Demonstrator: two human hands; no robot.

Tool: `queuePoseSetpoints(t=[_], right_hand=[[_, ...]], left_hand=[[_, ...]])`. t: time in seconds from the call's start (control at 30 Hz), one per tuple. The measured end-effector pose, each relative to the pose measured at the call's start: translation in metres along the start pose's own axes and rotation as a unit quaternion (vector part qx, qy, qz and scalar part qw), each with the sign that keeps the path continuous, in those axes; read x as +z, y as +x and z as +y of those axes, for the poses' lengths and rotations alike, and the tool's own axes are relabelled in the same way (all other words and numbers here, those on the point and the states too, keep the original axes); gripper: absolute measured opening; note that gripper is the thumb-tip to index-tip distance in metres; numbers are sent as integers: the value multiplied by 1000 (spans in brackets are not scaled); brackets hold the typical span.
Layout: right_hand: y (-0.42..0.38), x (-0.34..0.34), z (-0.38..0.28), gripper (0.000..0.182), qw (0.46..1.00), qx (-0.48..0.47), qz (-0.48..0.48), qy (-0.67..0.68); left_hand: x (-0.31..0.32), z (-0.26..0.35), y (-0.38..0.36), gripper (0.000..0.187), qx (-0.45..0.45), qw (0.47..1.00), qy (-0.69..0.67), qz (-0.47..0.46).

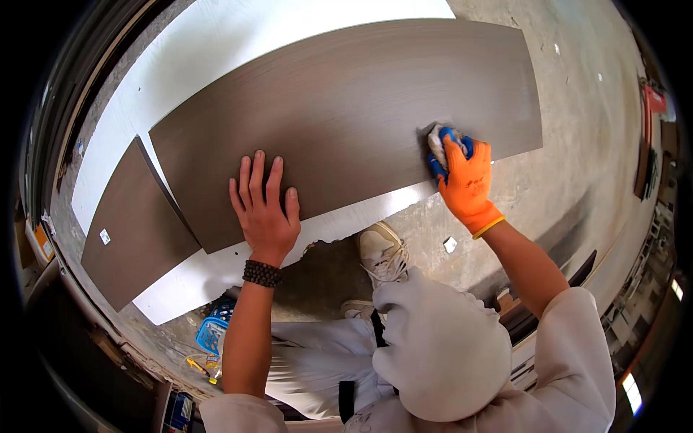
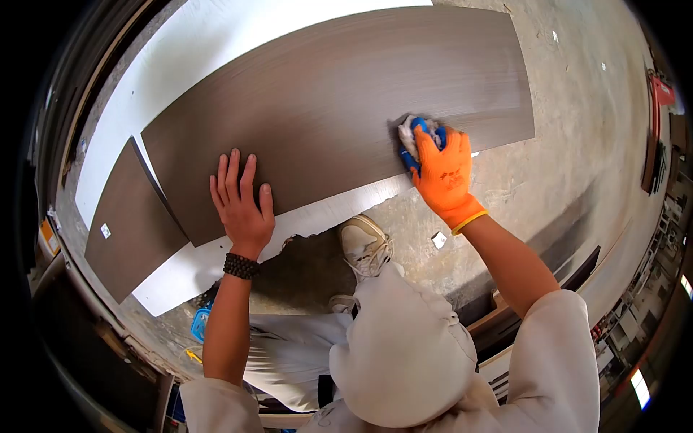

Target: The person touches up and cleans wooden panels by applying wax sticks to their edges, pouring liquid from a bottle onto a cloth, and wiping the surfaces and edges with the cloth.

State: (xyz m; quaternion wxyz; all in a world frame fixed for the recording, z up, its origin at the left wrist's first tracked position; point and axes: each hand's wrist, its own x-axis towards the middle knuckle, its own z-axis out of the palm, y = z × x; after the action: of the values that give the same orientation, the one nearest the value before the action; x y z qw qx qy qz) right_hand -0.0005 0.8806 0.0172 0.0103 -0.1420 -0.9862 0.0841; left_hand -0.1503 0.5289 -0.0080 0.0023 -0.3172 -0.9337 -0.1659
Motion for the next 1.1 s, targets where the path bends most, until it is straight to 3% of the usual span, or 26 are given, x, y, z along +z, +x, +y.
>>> queuePoseSetpoints(t=[0.1,0.17,0.23,0.3,0.33,0.43,0.57,0.67,0.7,0.73,0.83,0.9,1.0,1.1], right_hand=[[6,13,-81,70,982,-184,-2,45],[11,38,-144,65,953,-283,38,104],[18,58,-209,46,929,-340,81,120],[23,72,-269,36,915,-371,42,154],[27,77,-296,27,906,-389,-1,167],[34,86,-354,18,876,-446,-4,185],[61,68,-394,15,846,-494,-115,166],[94,80,-391,27,839,-526,-20,139],[109,82,-390,31,839,-521,17,157],[131,84,-393,35,856,-496,31,141],[217,92,-407,36,896,-425,64,111],[266,88,-417,33,932,-354,42,60],[291,79,-430,32,973,-215,4,84],[238,91,-429,35,947,-304,73,71]], left_hand=[[-5,-8,0,38,-8,996,-82,35],[-7,-23,-2,26,-43,946,-316,60],[-18,-30,0,27,-60,934,-343,86],[-39,-42,-7,31,-216,775,-582,118],[-56,-47,-13,43,-211,829,-486,181],[-95,-51,-49,50,-235,858,-350,293],[-96,2,-86,49,-274,856,-271,344],[-53,25,-103,30,-293,805,-339,390],[-32,27,-103,14,-285,829,-312,366],[-16,32,-92,19,-297,864,-257,315],[2,32,-51,59,-234,943,-158,176],[6,33,-37,67,-244,965,-61,78],[7,33,-36,69,-250,966,-37,58],[4,35,-33,68,-269,961,-37,46]])
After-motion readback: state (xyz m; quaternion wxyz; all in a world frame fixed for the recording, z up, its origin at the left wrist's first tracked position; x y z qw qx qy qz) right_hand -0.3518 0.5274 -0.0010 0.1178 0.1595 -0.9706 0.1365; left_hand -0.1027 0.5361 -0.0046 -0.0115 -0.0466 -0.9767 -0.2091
